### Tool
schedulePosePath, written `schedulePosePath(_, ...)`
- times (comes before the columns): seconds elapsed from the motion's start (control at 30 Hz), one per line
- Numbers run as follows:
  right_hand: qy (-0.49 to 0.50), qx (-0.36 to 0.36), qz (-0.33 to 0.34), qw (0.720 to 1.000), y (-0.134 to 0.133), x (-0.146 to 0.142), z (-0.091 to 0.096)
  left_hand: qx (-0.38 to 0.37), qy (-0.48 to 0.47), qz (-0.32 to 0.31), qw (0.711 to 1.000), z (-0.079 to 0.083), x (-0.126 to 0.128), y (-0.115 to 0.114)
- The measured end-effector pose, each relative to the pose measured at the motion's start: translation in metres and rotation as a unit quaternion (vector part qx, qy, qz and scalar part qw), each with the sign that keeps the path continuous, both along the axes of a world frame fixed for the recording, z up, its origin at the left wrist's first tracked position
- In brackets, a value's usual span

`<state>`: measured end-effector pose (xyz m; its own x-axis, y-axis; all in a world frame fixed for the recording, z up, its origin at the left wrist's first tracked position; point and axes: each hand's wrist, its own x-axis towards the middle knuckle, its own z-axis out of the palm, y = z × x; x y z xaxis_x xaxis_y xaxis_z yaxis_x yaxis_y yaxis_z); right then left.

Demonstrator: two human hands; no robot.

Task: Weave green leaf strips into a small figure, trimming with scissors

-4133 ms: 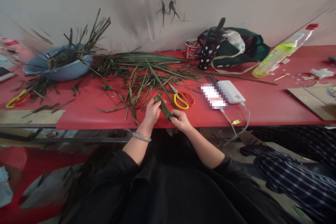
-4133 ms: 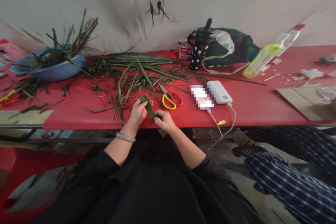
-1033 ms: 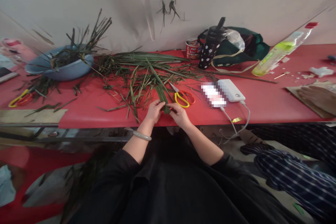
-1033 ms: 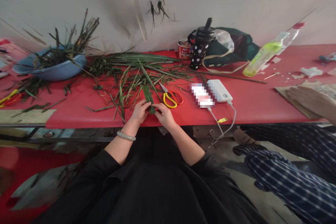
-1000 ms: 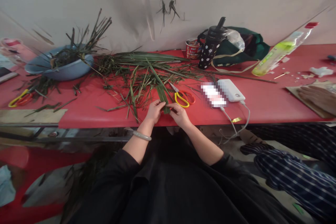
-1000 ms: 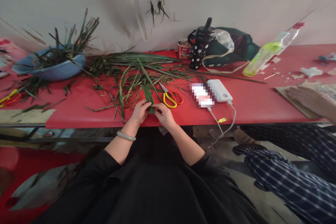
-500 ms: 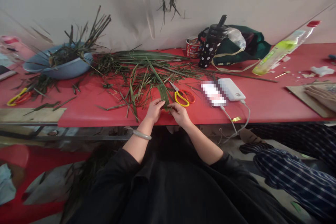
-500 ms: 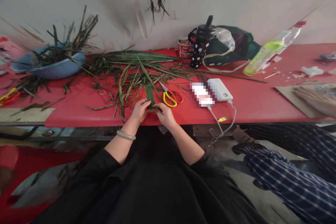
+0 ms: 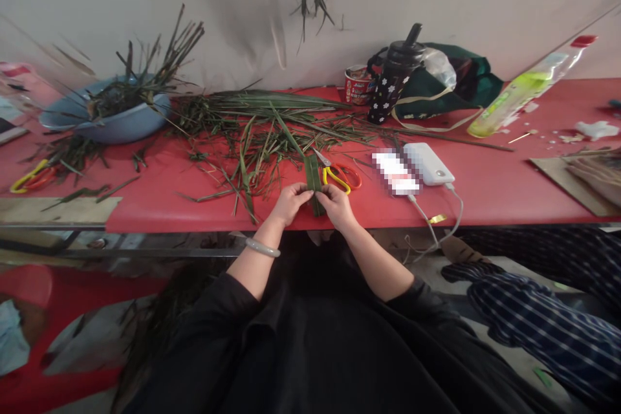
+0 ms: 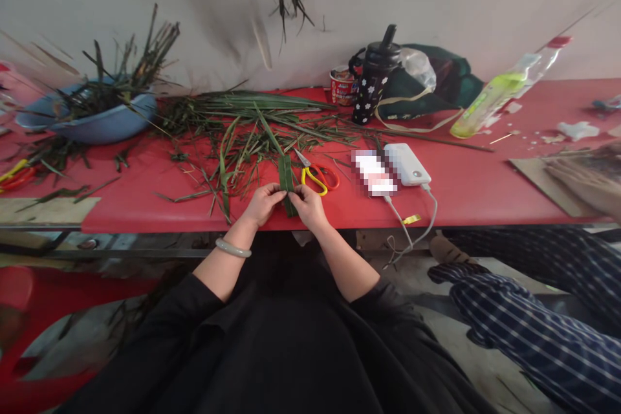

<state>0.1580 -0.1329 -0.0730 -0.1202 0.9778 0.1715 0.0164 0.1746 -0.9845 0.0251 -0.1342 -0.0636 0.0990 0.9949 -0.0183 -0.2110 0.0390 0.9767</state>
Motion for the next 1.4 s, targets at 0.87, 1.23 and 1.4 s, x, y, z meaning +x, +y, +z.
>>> schedulePosePath(0.87, 0.062, -0.057, 0.039, 0.996, 0.003, 0.001, 0.0, -0.017, -0.03, -0.046, 0.998, 0.001, -0.003, 0.001)
schedulePosePath(1.23, -0.045, -0.003, 0.05, 0.998, -0.001, 0.003, 0.011, 0.003, -0.028, 0.008, 1.0, -0.002, -0.002, 0.001)
schedulePosePath(1.4, -0.013, 0.003, 0.019, 1.0, 0.002, 0.002, 0.005, 0.016, 0.042, -0.013, 0.999, -0.002, -0.002, 0.0)
